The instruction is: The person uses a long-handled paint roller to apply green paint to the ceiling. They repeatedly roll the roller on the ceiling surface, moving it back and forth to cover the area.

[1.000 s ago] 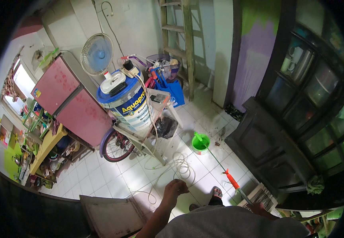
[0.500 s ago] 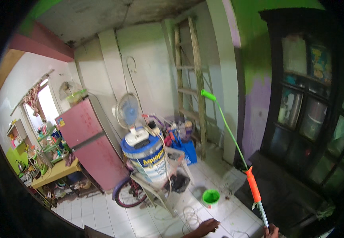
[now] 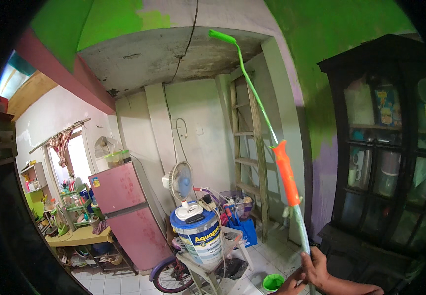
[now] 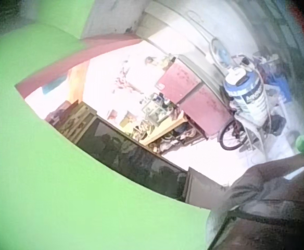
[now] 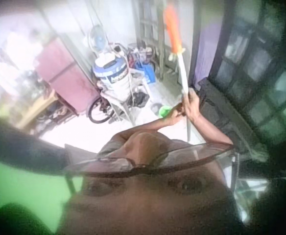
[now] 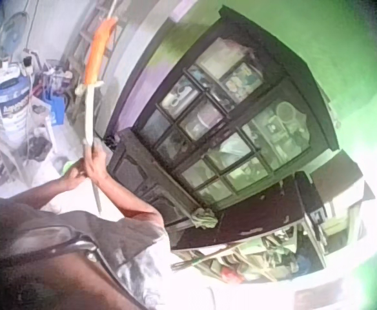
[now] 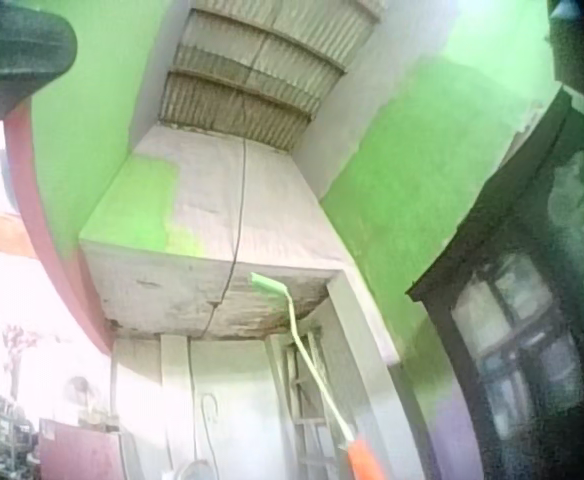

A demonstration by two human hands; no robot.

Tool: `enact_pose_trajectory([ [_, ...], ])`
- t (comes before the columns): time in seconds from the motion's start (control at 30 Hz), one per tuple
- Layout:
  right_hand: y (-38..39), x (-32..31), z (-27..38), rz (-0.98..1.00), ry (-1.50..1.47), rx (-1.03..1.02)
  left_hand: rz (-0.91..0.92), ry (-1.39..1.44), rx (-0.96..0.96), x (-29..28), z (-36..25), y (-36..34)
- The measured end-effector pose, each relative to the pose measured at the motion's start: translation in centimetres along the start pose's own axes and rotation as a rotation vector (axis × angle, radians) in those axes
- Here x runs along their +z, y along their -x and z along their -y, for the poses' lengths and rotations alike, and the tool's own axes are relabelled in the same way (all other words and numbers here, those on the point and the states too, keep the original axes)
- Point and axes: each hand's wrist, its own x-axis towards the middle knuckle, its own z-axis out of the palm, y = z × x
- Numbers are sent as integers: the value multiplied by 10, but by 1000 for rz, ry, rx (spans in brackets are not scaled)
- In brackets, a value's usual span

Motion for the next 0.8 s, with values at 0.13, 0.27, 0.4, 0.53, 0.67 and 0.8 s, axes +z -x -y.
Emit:
enact_pose_trajectory([
  [0.13, -32, 39, 37, 16, -113, -70, -168, 16, -186, -11, -5, 2],
  [0.27, -80, 71, 74, 82, -160, -170, -520, -345, 222, -29, -43, -33],
  [0.4, -119, 93, 136, 330, -320, -175, -616, -395, 105, -74, -68, -58],
  [0.53, -152, 98, 94, 483, -424, -183, -753, -70, -84, -139, -178, -105],
  [0.67, -117, 89, 14, 765, -246, -20, -677, 91, 33, -193, -220, -165],
  [0.8, -81, 102, -20, 975, -309, -30, -662, 50, 116, -233, -252, -217],
])
